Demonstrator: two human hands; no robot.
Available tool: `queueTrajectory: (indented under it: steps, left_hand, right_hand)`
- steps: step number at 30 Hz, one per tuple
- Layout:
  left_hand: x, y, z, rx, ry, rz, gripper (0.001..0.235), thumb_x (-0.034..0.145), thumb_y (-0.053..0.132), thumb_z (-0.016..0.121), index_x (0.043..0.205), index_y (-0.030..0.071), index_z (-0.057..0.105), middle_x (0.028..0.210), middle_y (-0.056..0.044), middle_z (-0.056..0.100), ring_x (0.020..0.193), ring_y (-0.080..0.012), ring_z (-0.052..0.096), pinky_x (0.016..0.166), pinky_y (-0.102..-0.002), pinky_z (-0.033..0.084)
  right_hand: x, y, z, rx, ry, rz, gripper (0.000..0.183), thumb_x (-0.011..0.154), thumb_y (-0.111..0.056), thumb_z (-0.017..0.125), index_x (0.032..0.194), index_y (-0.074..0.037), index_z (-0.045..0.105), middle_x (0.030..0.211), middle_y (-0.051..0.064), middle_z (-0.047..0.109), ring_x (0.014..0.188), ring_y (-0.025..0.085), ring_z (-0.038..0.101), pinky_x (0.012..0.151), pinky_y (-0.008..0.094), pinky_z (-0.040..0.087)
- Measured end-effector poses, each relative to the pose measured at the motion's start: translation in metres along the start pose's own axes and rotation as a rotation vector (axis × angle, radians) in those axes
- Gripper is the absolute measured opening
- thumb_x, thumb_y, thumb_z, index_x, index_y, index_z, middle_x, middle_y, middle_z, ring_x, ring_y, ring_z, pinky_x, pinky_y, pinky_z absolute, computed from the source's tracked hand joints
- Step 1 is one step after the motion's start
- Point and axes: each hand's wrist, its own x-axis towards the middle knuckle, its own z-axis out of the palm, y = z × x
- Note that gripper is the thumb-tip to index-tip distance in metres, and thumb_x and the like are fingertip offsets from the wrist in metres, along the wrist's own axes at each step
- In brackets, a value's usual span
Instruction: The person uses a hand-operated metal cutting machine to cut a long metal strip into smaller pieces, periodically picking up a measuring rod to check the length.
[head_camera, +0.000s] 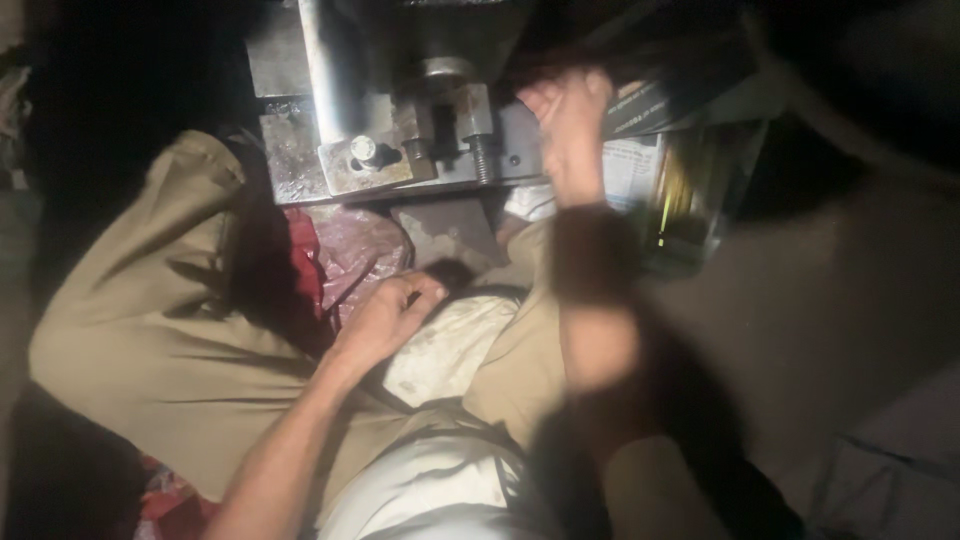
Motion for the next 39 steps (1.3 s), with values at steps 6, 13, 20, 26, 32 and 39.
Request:
queueTrajectory:
  steps: [6,13,20,26,32,39]
  left_hand:
    - [-0.003,0.000,-0.002,0.002,0.025,0.015,0.027,0.095,0.026,0.064,0.103,0.003,0.075,0.105,-0.013,0.076,0.098,-0.0271,0.074,0.088,-0.037,0.055]
    - [-0.008,0.002,-0.008,0.000,0.057,0.012,0.026,0.095,0.027,0.064,0.104,0.004,0.075,0.105,-0.013,0.075,0.096,-0.0286,0.072,0.085,-0.039,0.054]
    - [-0.011,0.006,-0.013,0.014,0.050,0.077,0.024,0.097,0.025,0.061,0.102,0.005,0.074,0.102,-0.014,0.073,0.094,-0.0326,0.070,0.084,-0.042,0.053]
    - [-0.017,0.009,-0.019,0.040,0.080,0.078,0.022,0.095,0.024,0.061,0.103,0.006,0.074,0.100,-0.014,0.072,0.095,-0.0360,0.069,0.085,-0.046,0.052]
    - [-0.017,0.006,-0.022,0.100,0.104,0.098,0.018,0.094,0.017,0.061,0.099,0.005,0.073,0.102,-0.016,0.071,0.097,-0.0396,0.068,0.087,-0.050,0.050]
    - [-0.021,-0.011,-0.017,0.121,0.204,0.180,0.016,0.083,0.008,0.065,0.096,0.003,0.073,0.094,-0.023,0.069,0.088,-0.0440,0.067,0.075,-0.052,0.053]
  right_hand:
    - [-0.007,-0.010,-0.005,0.034,-0.037,0.064,0.020,0.099,-0.007,0.044,0.118,0.000,0.048,0.103,0.022,0.061,0.086,0.036,0.066,0.071,0.052,0.066]
    - [-0.007,-0.014,-0.004,0.094,-0.291,0.011,0.030,0.104,-0.017,0.044,0.127,0.000,0.052,0.119,0.022,0.063,0.104,0.035,0.069,0.082,0.053,0.066]
    - [-0.008,-0.026,0.008,0.066,-0.308,0.027,0.024,0.102,-0.013,0.045,0.120,0.001,0.054,0.110,0.020,0.063,0.095,0.032,0.067,0.076,0.048,0.063]
    - [-0.012,-0.028,0.011,0.053,-0.317,0.041,0.019,0.100,-0.009,0.046,0.114,0.002,0.055,0.102,0.018,0.062,0.087,0.030,0.065,0.071,0.045,0.061]
    - [-0.009,-0.032,0.013,0.052,-0.327,0.049,0.015,0.098,-0.005,0.046,0.107,0.002,0.057,0.094,0.016,0.062,0.079,0.027,0.064,0.067,0.041,0.060]
    - [-0.017,-0.036,0.021,0.076,-0.345,0.104,0.012,0.096,0.000,0.047,0.100,0.003,0.058,0.085,0.014,0.062,0.069,0.024,0.062,0.061,0.037,0.057]
